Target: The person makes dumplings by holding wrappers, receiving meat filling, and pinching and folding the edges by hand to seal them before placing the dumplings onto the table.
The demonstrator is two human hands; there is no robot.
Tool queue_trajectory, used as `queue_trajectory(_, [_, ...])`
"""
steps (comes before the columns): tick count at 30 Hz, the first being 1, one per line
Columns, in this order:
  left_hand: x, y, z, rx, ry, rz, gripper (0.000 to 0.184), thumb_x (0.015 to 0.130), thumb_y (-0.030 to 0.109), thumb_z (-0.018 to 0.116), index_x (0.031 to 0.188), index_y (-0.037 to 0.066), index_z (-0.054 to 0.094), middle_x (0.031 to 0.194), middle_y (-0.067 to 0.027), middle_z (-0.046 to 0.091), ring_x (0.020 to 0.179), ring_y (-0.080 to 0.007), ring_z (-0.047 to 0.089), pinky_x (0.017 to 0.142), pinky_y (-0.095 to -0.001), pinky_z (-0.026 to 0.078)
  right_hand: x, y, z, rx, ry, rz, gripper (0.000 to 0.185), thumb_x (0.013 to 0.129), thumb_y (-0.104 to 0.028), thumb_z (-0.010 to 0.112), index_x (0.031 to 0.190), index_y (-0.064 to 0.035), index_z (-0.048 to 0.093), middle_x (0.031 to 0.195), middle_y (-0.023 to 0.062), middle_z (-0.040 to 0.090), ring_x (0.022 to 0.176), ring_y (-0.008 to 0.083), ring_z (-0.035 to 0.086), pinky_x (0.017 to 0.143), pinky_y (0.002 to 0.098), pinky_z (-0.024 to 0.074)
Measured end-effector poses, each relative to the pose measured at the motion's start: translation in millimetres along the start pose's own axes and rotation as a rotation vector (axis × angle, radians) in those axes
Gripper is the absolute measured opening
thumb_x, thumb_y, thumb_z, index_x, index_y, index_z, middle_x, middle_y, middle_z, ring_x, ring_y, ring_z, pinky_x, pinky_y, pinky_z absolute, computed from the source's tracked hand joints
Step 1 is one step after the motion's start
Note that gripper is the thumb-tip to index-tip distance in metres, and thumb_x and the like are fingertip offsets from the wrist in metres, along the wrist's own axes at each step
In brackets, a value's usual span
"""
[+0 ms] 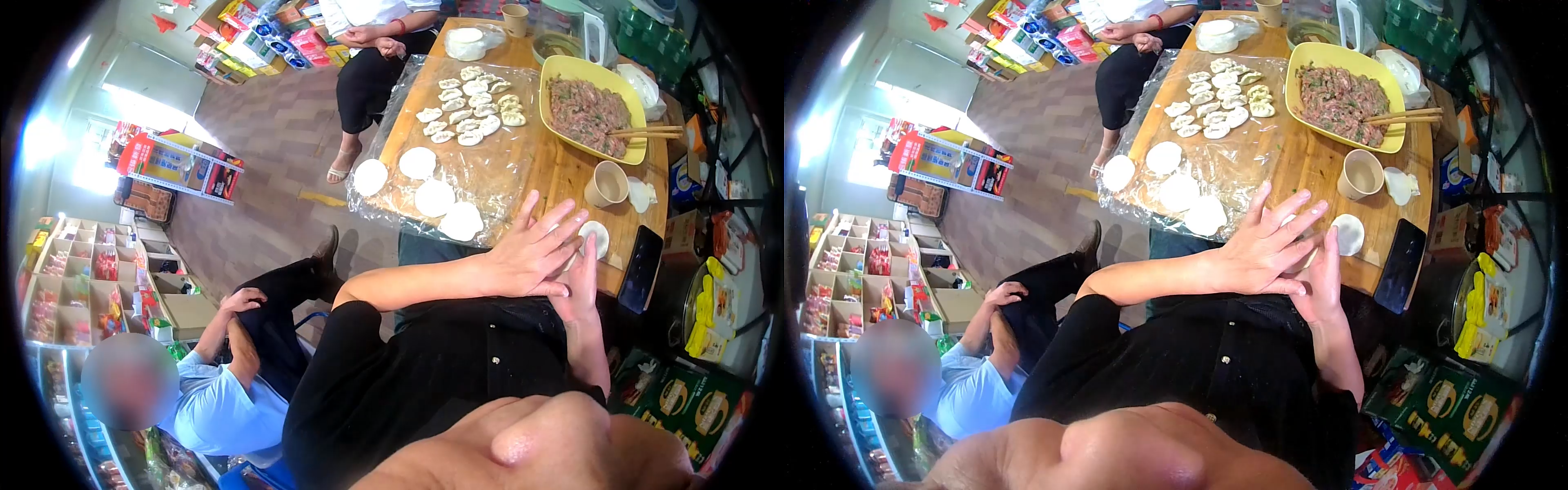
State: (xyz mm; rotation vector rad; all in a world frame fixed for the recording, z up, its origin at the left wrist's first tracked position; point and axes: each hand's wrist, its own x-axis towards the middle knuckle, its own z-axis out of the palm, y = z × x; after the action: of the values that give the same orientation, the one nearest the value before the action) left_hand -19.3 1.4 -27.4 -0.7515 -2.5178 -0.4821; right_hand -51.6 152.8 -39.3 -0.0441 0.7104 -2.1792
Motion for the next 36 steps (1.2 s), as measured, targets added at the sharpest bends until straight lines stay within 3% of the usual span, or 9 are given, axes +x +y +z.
queue_trajectory(3, [0, 0, 0, 0.017, -0.045, -0.010, 0.070, 0.084, 0.064, 0.051, 0.124, 0.007, 0.059, 0.153, -0.0147, 0.031, 0.143, -0.0370, 0.021, 0.110, -0.0661, 0.004, -2, 1, 1, -0.040, -0.035, -0.014, 0.076, 0.099, -0.060, 0.022, 0.151, -0.0056, 0.018, 0.152, 0.0185, 0.029, 0.142, 0.0299, 0.029, 0.117, 0.0425, 0.0238])
queue_trajectory(11, [5, 4, 7, -0.145, -0.070, 0.023, 0.065, 0.086, 0.064, 0.048, 0.123, 0.012, 0.063, 0.150, -0.0161, 0.035, 0.140, -0.0407, 0.025, 0.110, -0.0661, 0.009, -13, -8, -9, 0.029, 0.137, -0.006, 0.072, 0.098, -0.062, 0.028, 0.144, -0.0067, 0.033, 0.140, 0.0125, 0.045, 0.130, 0.0244, 0.044, 0.110, 0.0419, 0.0344])
queue_trajectory(13, [18, -2, 9, -0.141, -0.008, 0.015, 0.065, 0.091, 0.065, 0.040, 0.124, 0.015, 0.063, 0.149, -0.0175, 0.037, 0.139, -0.0407, 0.026, 0.110, -0.0643, 0.010, -22, -14, -10, 0.115, 0.106, -0.140, 0.066, 0.100, -0.058, 0.030, 0.141, -0.0070, 0.037, 0.138, 0.0125, 0.047, 0.128, 0.0259, 0.047, 0.110, 0.0433, 0.0337])
queue_trajectory(15, [44, -14, 15, -0.110, 0.024, 0.015, 0.053, 0.088, 0.053, 0.055, 0.122, 0.014, 0.063, 0.149, -0.0185, 0.035, 0.139, -0.0417, 0.024, 0.109, -0.0665, 0.009, -22, -12, -45, 0.402, -0.181, -0.215, 0.061, 0.101, -0.054, 0.030, 0.138, -0.0072, 0.040, 0.134, 0.0129, 0.050, 0.129, 0.0276, 0.046, 0.112, 0.0448, 0.0327])
queue_trajectory(16, [56, -22, 21, -0.054, 0.044, 0.008, 0.050, 0.089, 0.052, 0.054, 0.121, 0.014, 0.065, 0.148, -0.0187, 0.037, 0.139, -0.0416, 0.026, 0.110, -0.0642, 0.010, -28, -19, -31, 0.334, 0.074, -0.212, 0.061, 0.101, -0.054, 0.029, 0.138, -0.0078, 0.041, 0.134, 0.0133, 0.051, 0.130, 0.0282, 0.046, 0.113, 0.0449, 0.0315])
queue_trajectory(22, [109, -58, 73, 0.106, -0.059, 0.063, 0.041, 0.085, 0.048, 0.061, 0.107, 0.014, 0.071, 0.145, -0.0187, 0.039, 0.139, -0.0418, 0.023, 0.109, -0.0680, 0.006, -46, -36, -45, 0.267, 0.036, -0.198, 0.085, 0.099, -0.060, 0.018, 0.146, 0.0107, 0.018, 0.148, 0.0299, 0.031, 0.140, 0.0359, 0.031, 0.119, 0.0405, 0.0203])
queue_trajectory(28, [120, -70, 85, 0.231, -0.178, 0.106, 0.044, 0.088, 0.052, 0.056, 0.103, 0.014, 0.072, 0.145, -0.0140, 0.042, 0.140, -0.0398, 0.023, 0.110, -0.0668, 0.003, -50, -42, -53, 0.340, 0.024, -0.217, 0.086, 0.098, -0.061, 0.018, 0.147, 0.0096, 0.017, 0.148, 0.0297, 0.031, 0.140, 0.0364, 0.030, 0.119, 0.0403, 0.0201])
queue_trajectory(30, [121, -66, 83, 0.165, -0.014, 0.086, 0.047, 0.088, 0.054, 0.055, 0.104, 0.013, 0.071, 0.144, -0.0141, 0.043, 0.140, -0.0397, 0.025, 0.110, -0.0670, 0.004, -51, -44, -53, 0.330, 0.033, -0.219, 0.086, 0.098, -0.062, 0.017, 0.147, 0.0091, 0.017, 0.149, 0.0290, 0.031, 0.141, 0.0363, 0.030, 0.118, 0.0406, 0.0202])
queue_trajectory(36, [105, -68, 56, 0.173, 0.092, 0.047, 0.019, 0.082, 0.024, 0.071, 0.099, 0.015, 0.070, 0.137, -0.0093, 0.049, 0.135, -0.0365, 0.034, 0.110, -0.0618, 0.016, -50, -43, -54, 0.299, 0.034, -0.231, 0.072, 0.102, -0.053, 0.016, 0.142, 0.0052, 0.030, 0.143, 0.0292, 0.040, 0.135, 0.0366, 0.039, 0.116, 0.0429, 0.0275])
